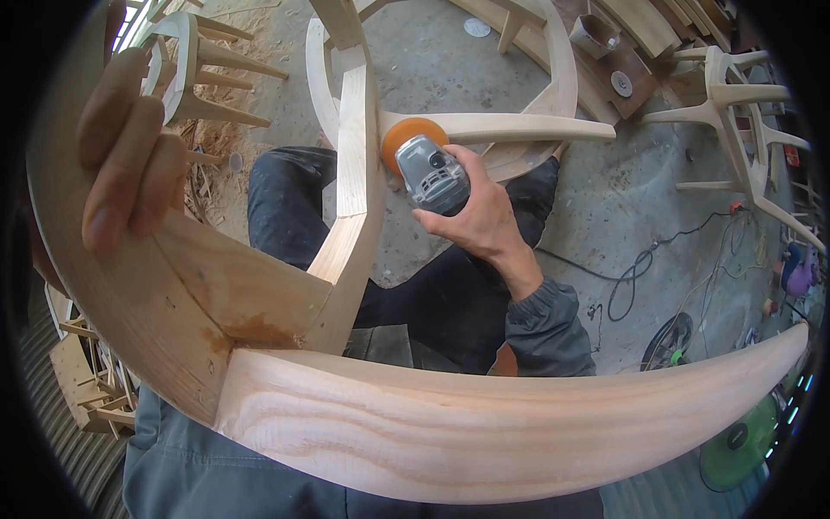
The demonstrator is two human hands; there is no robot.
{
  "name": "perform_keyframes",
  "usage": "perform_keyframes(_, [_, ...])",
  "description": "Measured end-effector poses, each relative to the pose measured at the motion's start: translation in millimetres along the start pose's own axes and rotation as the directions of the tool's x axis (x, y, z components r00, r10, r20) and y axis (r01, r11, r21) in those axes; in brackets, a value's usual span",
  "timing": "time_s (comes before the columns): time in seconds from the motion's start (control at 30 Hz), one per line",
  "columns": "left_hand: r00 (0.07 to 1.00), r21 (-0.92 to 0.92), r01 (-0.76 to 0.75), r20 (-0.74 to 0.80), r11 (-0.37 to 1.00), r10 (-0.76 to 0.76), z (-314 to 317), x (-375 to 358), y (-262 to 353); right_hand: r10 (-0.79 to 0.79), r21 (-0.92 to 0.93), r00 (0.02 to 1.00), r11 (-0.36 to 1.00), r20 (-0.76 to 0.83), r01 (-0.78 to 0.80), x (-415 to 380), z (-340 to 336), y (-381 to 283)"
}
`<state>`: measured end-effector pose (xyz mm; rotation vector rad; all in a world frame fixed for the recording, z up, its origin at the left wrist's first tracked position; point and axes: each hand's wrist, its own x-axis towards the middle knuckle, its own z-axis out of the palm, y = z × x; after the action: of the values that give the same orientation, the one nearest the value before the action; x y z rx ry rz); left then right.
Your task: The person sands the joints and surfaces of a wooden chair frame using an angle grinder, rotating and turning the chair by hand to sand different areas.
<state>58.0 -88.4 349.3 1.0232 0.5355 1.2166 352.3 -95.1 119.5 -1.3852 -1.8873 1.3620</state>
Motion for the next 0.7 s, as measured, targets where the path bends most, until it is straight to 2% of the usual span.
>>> perform_keyframes(0.2, [1.0,-0.003,0.006,-0.001,1.0,-0.006,-1.4,-3.1,0.8,-0.002,-0.065,1.0,0.998,-0.023,0.0,1.9,-0.4,-0.4])
perform_keyframes(0.3, [1.0,-0.012,0.011,0.0,1.0,-0.011,-1.8,-3.3,-1.1,0.019,-0.159,0.996,0.987,-0.088,-0.033,-6.1,-8.2,3.5])
perform_keyframes(0.37, [1.0,-0.012,0.014,-0.003,1.0,-0.014,-2.2,-4.8,-1.3,0.092,-0.097,0.965,0.988,-0.246,-0.119,-11.8,-9.7,3.6])
perform_keyframes(0.4, [1.0,-0.015,0.014,-0.001,1.0,-0.014,-1.7,-6.0,-1.5,0.087,-0.102,0.966,0.988,-0.244,-0.115,-13.1,-10.2,0.9])
perform_keyframes(0.47, [1.0,-0.012,0.017,0.007,1.0,-0.017,-0.8,-8.2,-2.0,0.189,0.044,0.951,0.982,-0.246,-0.184,-14.1,-13.6,-6.3])
perform_keyframes(0.5, [1.0,-0.016,0.017,0.007,1.0,-0.017,-0.1,-9.6,-3.1,0.19,0.044,0.95,0.982,-0.249,-0.185,-13.0,-16.2,-10.2])
perform_keyframes(0.57, [1.0,-0.022,0.022,0.007,1.0,-0.022,0.5,-11.0,-2.9,0.153,-0.02,0.984,0.988,-0.088,-0.155,-8.0,-18.7,-20.9])
perform_keyframes(0.6, [1.0,-0.021,0.028,0.011,0.999,-0.027,0.6,-10.8,-2.0,0.156,-0.02,0.983,0.987,-0.092,-0.159,-6.1,-18.1,-26.1])
perform_keyframes(0.67, [0.999,-0.023,0.033,0.016,0.999,-0.033,1.4,-10.9,-0.5,0.164,-0.092,0.986,0.982,0.009,-0.162,1.8,-15.9,-34.0])
perform_keyframes(0.7, [0.999,-0.023,0.039,0.018,0.999,-0.039,2.2,-10.1,-0.9,0.156,-0.069,0.987,0.986,0.031,-0.154,4.7,-15.0,-33.3])
